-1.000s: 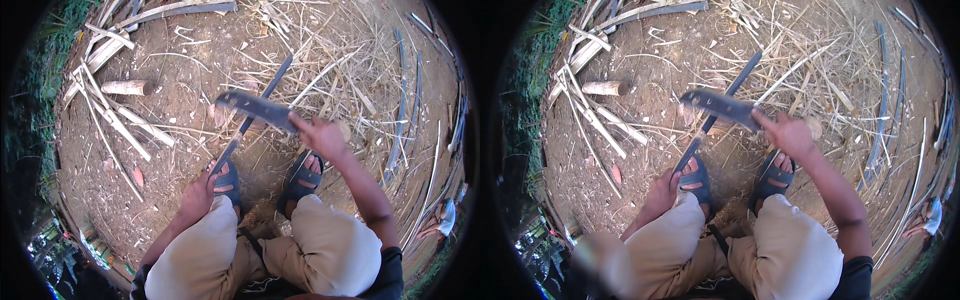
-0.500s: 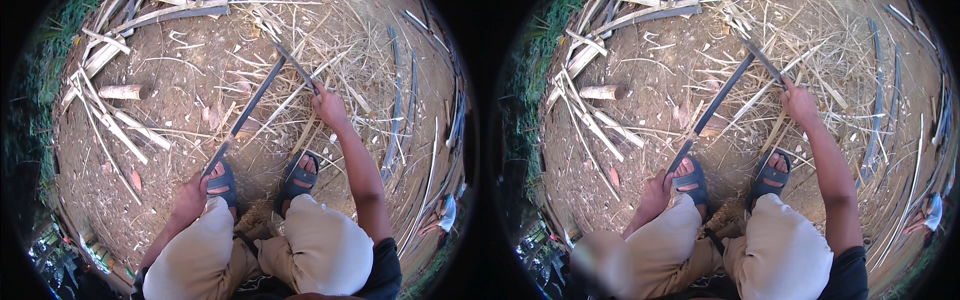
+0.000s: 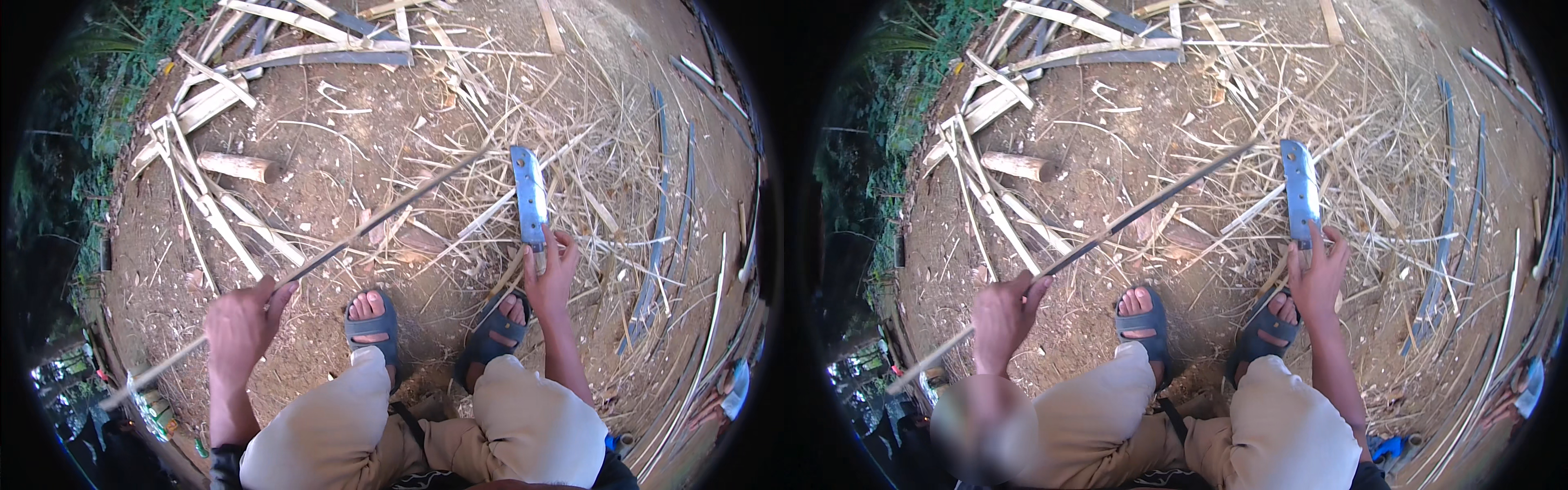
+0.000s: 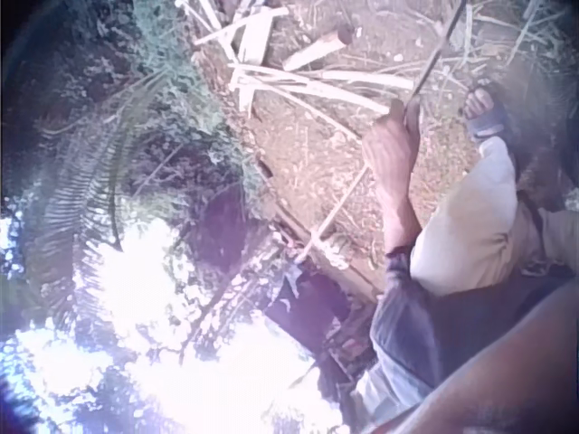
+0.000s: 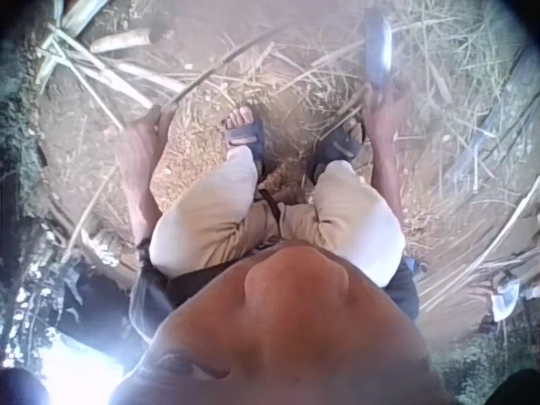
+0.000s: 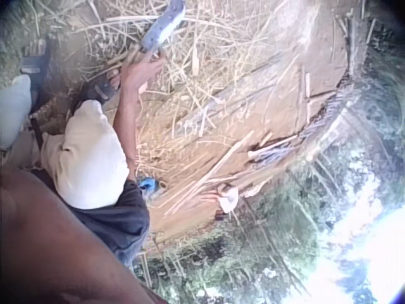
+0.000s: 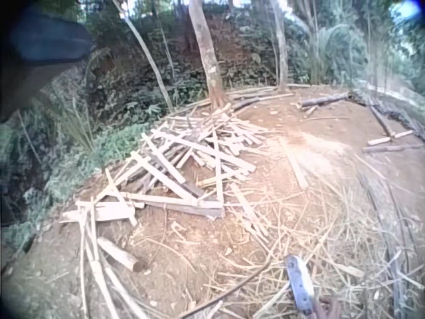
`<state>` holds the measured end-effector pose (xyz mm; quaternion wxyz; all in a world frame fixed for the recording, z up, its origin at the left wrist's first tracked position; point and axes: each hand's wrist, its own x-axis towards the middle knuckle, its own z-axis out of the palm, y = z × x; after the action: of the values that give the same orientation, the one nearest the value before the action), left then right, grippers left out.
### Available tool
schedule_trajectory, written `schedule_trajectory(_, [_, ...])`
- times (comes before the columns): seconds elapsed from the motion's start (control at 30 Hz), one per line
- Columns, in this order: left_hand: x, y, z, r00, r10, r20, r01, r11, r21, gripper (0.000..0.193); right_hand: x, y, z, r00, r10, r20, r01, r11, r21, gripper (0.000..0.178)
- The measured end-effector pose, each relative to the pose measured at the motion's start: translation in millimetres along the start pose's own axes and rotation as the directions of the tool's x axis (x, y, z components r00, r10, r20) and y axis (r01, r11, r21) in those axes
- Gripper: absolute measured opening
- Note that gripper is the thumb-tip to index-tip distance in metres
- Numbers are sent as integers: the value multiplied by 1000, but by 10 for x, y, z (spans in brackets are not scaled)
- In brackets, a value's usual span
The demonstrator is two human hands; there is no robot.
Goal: The person strips layers from bamboo pieces using a large knife while sitting on the ground.
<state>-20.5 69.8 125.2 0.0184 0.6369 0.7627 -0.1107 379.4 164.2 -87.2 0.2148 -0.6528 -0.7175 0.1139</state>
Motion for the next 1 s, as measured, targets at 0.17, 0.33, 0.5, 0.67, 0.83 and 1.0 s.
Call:
schedule_trajectory(0.17, [-37,164,-808,969,214,-121,-188,962,198,51,586,-1007,-827,879,-470,-81,471,882,5,55])
schedule_trajectory(0.33, [214,315,-1037,852,481,-209,-405,857,320,47,662,-643,-821,762,-592,262,485,790,374,45])
schedule_trajectory(0.5, [831,336,-678,723,603,-337,-496,792,355,48,162,-545,-740,921,-342,188,223,857,465,38])
schedule_trajectory(0.67, [1213,473,-64,742,527,-414,-483,849,216,70,-255,-449,-464,990,-138,15,115,877,466,33])
schedule_trajectory(0.83, [1066,495,197,743,96,-662,-374,881,-291,91,-408,-447,-328,999,-45,26,28,890,455,31])
schedule_trajectory(1.0, [1171,188,387,889,-457,38,-29,-140,-990,70,-486,-368,-224,946,-18,323,-156,850,503,28])
